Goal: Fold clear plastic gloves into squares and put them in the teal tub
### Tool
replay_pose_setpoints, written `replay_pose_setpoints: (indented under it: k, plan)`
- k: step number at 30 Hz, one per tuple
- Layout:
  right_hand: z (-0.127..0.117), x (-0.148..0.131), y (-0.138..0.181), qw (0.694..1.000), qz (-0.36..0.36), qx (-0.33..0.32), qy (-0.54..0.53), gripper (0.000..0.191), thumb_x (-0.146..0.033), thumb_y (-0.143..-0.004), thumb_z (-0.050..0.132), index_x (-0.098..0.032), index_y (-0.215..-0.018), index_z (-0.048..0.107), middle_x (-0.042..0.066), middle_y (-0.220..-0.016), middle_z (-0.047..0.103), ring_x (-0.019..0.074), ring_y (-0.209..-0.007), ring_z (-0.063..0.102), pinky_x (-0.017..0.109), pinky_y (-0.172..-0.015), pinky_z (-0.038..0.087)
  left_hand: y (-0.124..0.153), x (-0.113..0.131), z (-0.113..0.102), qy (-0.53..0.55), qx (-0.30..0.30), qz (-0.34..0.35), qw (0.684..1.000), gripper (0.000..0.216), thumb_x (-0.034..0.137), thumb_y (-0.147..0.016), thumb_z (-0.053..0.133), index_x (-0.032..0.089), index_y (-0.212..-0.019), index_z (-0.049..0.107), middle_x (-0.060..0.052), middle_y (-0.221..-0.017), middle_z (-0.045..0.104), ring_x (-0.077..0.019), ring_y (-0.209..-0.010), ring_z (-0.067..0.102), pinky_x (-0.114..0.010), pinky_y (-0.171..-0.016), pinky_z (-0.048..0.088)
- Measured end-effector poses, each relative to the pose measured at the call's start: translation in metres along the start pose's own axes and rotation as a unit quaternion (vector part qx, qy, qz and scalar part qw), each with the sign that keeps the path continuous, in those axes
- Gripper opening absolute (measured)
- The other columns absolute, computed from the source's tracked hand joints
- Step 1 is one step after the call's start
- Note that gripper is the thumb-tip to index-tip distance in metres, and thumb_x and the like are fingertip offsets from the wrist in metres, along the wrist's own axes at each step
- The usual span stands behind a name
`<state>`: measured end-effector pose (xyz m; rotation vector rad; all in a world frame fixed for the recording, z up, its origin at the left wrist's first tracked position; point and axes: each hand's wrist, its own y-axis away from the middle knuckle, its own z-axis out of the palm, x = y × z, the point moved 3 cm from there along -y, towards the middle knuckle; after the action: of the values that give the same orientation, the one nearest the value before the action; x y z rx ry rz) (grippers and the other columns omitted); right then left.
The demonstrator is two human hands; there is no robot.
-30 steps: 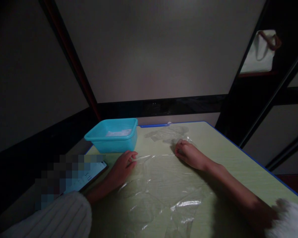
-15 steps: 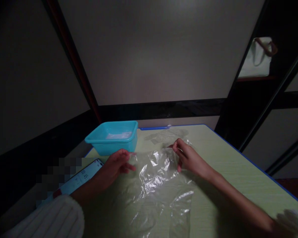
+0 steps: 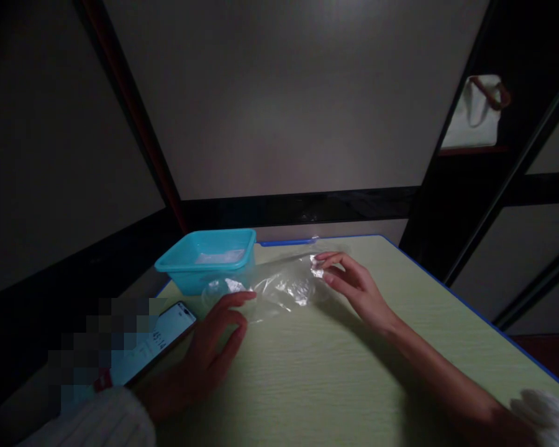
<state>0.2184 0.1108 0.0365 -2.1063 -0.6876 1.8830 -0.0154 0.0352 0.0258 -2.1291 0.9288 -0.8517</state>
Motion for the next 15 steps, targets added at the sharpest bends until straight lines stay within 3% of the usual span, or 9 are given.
replay_pose_setpoints:
  k: [4, 7, 10, 15]
  plan:
    - [-0.005, 0.012, -0.002, 0.987, 0.134, 0.083, -0.03, 0.031, -0.041, -0.064, 0.068, -0.022, -0.084, 0.055, 0.002, -0.096, 0.056, 0.0154, -0.074, 0.06, 0.03, -0.064, 0.051, 0.005, 0.005, 0.009, -0.058, -0.063, 0.031, 0.996, 0.02, 0.006, -0.083, 0.036, 0.019, -0.094, 0.046, -0.007, -0.095, 0.065, -0.0157, -0.081, 0.063, -0.026, -0.07, 0.048]
    - [-0.009, 0.02, -0.002, 0.979, 0.19, 0.072, 0.032, 0.033, -0.035, -0.061, 0.067, -0.021, -0.086, 0.051, 0.004, -0.1, 0.054, 0.0125, -0.066, 0.058, 0.027, -0.055, 0.05, 0.008, 0.008, 0.015, -0.084, -0.132, 0.016, 0.988, 0.021, 0.007, -0.081, 0.034, 0.018, -0.091, 0.047, -0.002, -0.075, 0.065, -0.0129, -0.057, 0.061, -0.023, -0.053, 0.043]
    - [-0.011, 0.027, -0.002, 0.976, 0.194, 0.027, 0.098, 0.029, -0.033, -0.065, 0.06, -0.021, -0.088, 0.047, 0.007, -0.102, 0.053, 0.0145, -0.066, 0.059, 0.028, -0.052, 0.05, 0.011, 0.015, 0.018, -0.106, -0.166, 0.053, 0.979, 0.019, 0.007, -0.079, 0.034, 0.018, -0.084, 0.049, -0.001, -0.069, 0.064, -0.0118, -0.049, 0.057, -0.022, -0.047, 0.039]
    - [-0.013, 0.036, -0.003, 0.973, 0.143, -0.007, 0.182, 0.024, -0.023, -0.064, 0.054, -0.021, -0.087, 0.046, 0.007, -0.1, 0.055, 0.0119, -0.055, 0.054, 0.027, -0.047, 0.046, 0.016, 0.028, 0.021, -0.126, -0.167, 0.158, 0.965, 0.02, 0.007, -0.079, 0.035, 0.016, -0.083, 0.053, -0.002, -0.06, 0.063, -0.0145, -0.043, 0.055, -0.026, -0.042, 0.037]
